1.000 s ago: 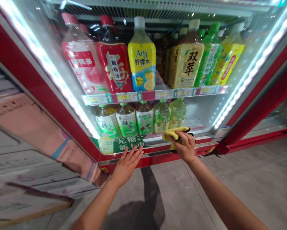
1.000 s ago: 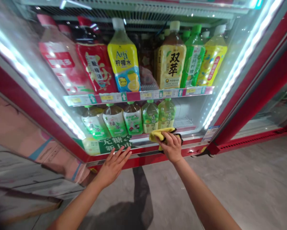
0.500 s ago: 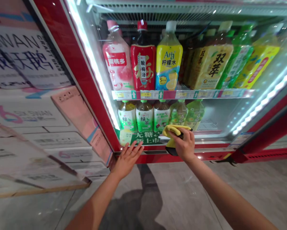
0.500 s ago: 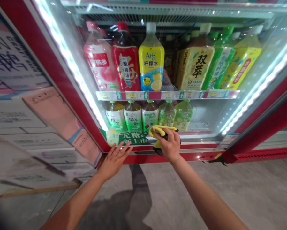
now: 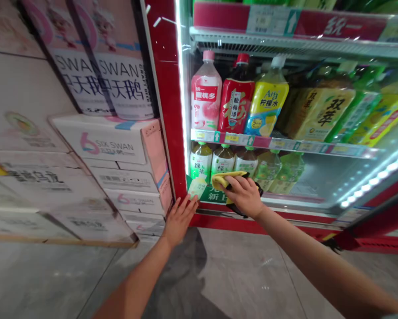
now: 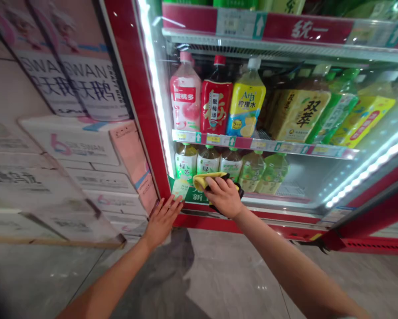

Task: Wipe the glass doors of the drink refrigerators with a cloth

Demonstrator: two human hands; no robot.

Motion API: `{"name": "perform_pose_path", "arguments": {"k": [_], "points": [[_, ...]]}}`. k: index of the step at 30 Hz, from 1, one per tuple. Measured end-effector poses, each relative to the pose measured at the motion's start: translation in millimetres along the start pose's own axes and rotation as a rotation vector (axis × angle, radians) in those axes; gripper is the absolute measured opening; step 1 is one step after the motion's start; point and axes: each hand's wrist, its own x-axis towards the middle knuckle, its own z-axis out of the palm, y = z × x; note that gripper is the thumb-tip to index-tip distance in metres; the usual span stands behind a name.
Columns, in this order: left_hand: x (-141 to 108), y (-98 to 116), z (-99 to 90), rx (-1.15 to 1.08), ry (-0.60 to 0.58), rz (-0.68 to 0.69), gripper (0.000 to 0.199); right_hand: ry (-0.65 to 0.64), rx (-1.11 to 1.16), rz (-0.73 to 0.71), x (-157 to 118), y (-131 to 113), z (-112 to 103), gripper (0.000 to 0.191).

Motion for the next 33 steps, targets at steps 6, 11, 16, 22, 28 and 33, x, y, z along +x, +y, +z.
{"name": "perform_pose_path", "arguments": {"k": [6,11,16,22,28,33], "points": [[-21,13,11.7,0.059,-0.113,-0.109,0.050,-0.031,0.055,-0.046,27,-60,29,0.016],[-34,13,6.6,0.174,-0.222,-0.121,0.064,-0.086,0.164,-0.074,-31,-89,50,0.021],[-41,3,-11.9,0.340,-0.401,-0.060,0.064,-0.156,0.291,-0.115,-49,-120,75,0.020],[-58,-16,-29.5,0.320,-0.382,0.013,0.057,-0.180,0.320,-0.096,-6,-154,90,0.017],[-68,-24,-31.4,0.165,-0.256,0.024,0.059,-0.241,0.330,-0.038,15,-153,88,0.022],[-72,-28,-38.7,0.084,-0.196,0.040,0.058,-0.285,0.350,-0.077,8,-166,84,0.018]]}}
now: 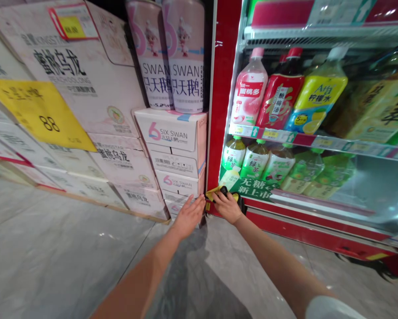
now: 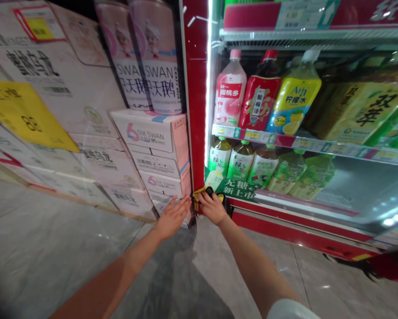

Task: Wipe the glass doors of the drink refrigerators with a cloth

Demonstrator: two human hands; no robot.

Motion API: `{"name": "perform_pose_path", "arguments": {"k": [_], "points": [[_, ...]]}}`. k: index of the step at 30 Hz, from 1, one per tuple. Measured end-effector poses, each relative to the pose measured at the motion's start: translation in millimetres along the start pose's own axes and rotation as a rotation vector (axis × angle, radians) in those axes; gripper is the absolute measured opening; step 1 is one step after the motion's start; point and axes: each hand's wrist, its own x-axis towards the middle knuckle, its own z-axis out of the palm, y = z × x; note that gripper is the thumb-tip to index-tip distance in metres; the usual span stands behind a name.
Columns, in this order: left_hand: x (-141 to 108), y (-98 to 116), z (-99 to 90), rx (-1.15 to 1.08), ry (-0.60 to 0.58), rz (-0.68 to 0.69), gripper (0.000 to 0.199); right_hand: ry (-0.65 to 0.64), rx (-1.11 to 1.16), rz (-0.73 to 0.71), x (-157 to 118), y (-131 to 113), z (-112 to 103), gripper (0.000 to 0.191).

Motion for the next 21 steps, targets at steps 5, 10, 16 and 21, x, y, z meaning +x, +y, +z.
{"name": "perform_pose_path", "arguments": {"k": [5,10,16,21], "points": [[-2,-6,-6.9,-0.039,0.015,0.027,0.058,0.036,-0.010,0.072,27,13,-16,0.021],[-1,-9,-9.7,-0.107,0.008,0.029,0.058,0.246,-0.102,0.146,29,19,-27,0.023],[1,-9,-10.3,-0.138,-0.015,0.062,0.055,0.222,-0.054,-0.007,32,21,-36,0.027],[5,-8,-9.8,-0.161,0.005,0.047,0.052,0.240,-0.021,0.150,51,25,-46,0.025]]}}
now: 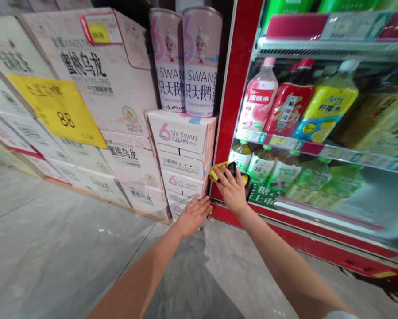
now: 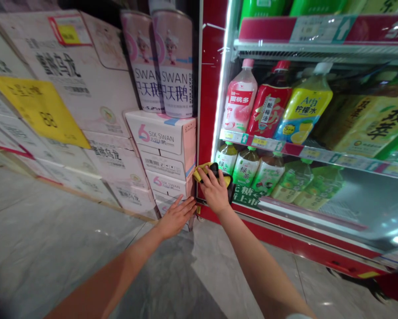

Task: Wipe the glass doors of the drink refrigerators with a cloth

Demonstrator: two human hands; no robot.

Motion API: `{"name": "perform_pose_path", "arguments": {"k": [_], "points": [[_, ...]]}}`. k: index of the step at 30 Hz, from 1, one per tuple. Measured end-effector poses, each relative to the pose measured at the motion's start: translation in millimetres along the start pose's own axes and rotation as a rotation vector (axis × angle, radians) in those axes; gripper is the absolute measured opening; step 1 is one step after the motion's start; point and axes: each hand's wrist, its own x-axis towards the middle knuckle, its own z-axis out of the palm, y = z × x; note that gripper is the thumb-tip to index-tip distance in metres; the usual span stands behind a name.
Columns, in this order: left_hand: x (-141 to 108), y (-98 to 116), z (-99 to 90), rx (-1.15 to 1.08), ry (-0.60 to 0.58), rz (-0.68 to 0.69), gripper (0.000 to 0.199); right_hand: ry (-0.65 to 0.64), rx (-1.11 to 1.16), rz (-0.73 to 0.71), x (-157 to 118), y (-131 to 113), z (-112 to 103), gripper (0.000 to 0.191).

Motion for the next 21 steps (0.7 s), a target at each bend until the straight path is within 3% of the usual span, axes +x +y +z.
{"name": "perform_pose_path", "arguments": {"k": [5,8,12,15,18,21], "points": [[-2,0,-3.1,0.000,-0.012,-0.007,0.052,-0.114,0.023,-0.205,-47,-11,27,0.027],[-1,-1,-4.9,-0.002,0.019,-0.035,0.052,-0.134,0.042,-0.314,-63,1,25,0.025],[8,2,-2.9,-0.004,0.076,-0.010,0.052,-0.072,-0.014,-0.182,-58,31,-7,0.021],[19,8,0.3,-0.010,0.095,-0.041,0.054,-0.030,-0.059,-0.065,-61,40,-22,0.019],[33,16,1.8,-0.012,0.107,-0.078,0.061,-0.059,-0.049,-0.135,-67,34,-17,0.020],[50,23,0.4,-0.042,0.132,-0.156,0.071,-0.099,-0.029,-0.218,-56,29,-11,0.020]]}}
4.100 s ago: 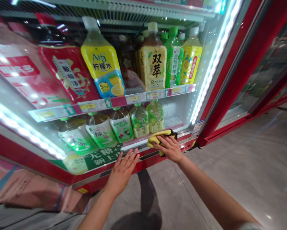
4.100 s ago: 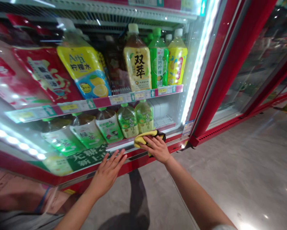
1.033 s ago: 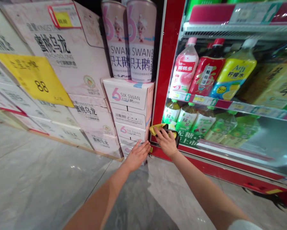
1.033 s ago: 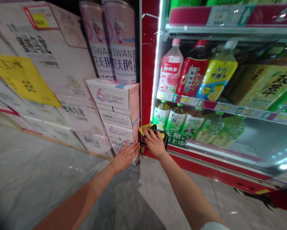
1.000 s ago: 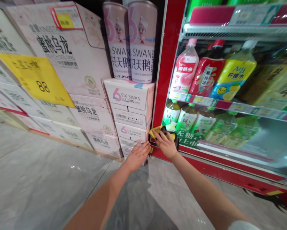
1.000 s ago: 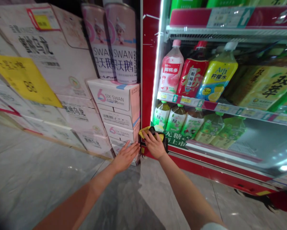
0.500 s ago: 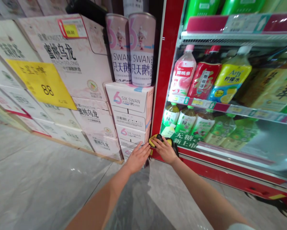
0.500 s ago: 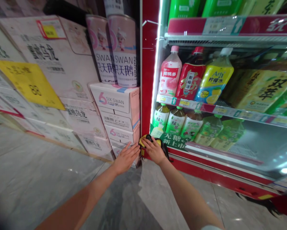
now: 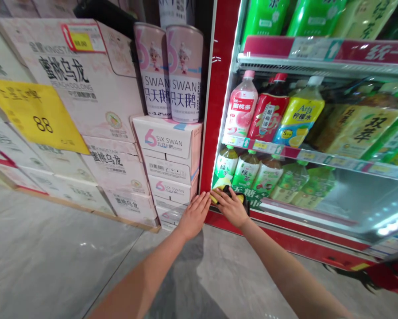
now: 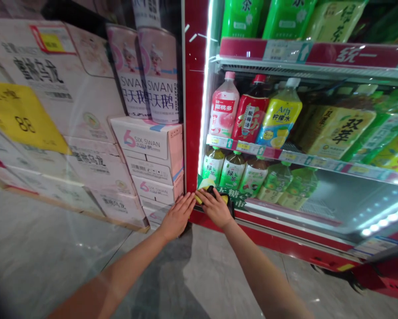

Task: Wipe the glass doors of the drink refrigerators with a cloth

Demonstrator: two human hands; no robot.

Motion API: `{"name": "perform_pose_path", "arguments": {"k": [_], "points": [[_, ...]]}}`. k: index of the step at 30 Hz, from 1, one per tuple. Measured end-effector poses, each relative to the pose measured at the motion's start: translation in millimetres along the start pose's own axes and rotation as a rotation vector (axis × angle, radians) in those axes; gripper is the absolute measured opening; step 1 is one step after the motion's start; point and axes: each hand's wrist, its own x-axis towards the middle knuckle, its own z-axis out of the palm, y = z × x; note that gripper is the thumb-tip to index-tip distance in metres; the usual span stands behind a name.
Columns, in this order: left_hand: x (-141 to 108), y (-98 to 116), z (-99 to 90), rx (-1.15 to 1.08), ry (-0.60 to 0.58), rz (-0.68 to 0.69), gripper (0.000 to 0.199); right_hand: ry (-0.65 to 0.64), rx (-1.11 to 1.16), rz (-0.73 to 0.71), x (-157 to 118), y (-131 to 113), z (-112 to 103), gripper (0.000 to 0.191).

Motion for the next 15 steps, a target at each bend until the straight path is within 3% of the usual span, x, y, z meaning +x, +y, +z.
{"name": "perform_pose_path", "arguments": {"k": [3,5,8,11,13,15], "points": [[14,8,0.4,-0.072,0.076,-0.156,0.080,0.029,-0.018,0.031,11,15,-11,0.020],[20,10,1.3,-0.116,0.123,-0.203,0.085,0.048,-0.046,0.074,3,28,-23,0.021],[23,11,3.1,-0.134,0.110,-0.166,0.087,0.030,-0.070,0.105,-31,38,-33,0.021],[25,14,3.8,-0.106,0.053,-0.103,0.084,-0.018,-0.042,0.012,-60,37,-32,0.019],[30,18,3.4,-0.090,0.036,-0.047,0.082,-0.029,-0.028,-0.039,-62,41,-32,0.020],[36,23,2.5,-0.081,0.036,0.004,0.081,0.006,-0.047,-0.001,-58,52,-40,0.019]]}}
